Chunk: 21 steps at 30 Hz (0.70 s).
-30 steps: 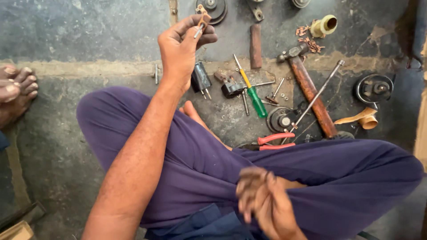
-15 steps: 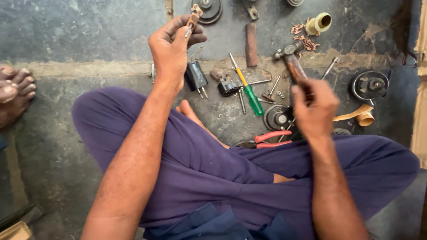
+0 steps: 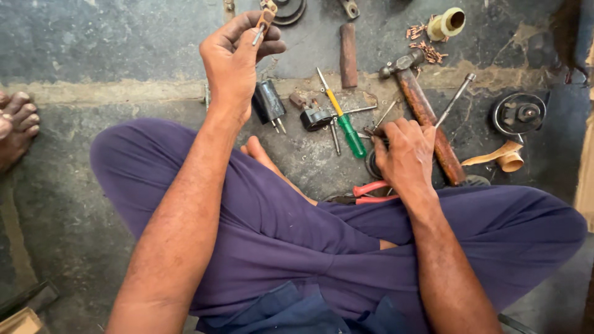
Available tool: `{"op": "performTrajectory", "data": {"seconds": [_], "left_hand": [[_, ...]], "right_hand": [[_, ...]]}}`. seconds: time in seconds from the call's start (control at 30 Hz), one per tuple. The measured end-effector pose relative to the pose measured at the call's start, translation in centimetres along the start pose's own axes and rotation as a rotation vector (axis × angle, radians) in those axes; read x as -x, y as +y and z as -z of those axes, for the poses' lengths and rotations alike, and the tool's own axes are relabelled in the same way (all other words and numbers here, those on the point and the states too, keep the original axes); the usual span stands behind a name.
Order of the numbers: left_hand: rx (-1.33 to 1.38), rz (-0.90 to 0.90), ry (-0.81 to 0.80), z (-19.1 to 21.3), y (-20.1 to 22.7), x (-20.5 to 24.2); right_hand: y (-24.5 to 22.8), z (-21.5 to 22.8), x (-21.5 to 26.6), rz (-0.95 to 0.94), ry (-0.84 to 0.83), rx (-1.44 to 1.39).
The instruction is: The person sits on the floor and uses a screwdriver and pliers to disassemble and reassemble small electrical components, likely motor parts. They manipulate screws, springs, and metal casings while surrounded by tools and spare parts.
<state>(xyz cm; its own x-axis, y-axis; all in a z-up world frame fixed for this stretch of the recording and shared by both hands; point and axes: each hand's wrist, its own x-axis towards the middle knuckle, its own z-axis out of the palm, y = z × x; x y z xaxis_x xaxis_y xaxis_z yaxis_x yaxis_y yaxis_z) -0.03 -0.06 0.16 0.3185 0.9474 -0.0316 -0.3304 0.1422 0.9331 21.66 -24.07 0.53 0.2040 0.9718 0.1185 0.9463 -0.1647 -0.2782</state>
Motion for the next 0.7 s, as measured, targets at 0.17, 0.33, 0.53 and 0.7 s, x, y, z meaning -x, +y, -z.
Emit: {"op": "performTrajectory", "data": {"seconds": [0.17,0.33,0.53,0.7], "left_hand": [[0.006,0.001,0.009,-0.1,0.1,0.1],[0.015,-0.003,0.014,-0.1,-0.1,-0.1],[-0.020,0.001,0.014,0.0,0.0,0.1],[-0.035,0.021,0.024,-0.1,0.0,0.1]], "right_hand": [[-1.2,1.5,-0.1,0.078,0.088,-0.004],[-3.3,4.1,0.7,0.217,0.381,-0.153],[-4.3,5.0,1.1,0.400,0.536,-0.199],[-5.7,5.2,2.4,0.171,0.574,-0.632]]}}
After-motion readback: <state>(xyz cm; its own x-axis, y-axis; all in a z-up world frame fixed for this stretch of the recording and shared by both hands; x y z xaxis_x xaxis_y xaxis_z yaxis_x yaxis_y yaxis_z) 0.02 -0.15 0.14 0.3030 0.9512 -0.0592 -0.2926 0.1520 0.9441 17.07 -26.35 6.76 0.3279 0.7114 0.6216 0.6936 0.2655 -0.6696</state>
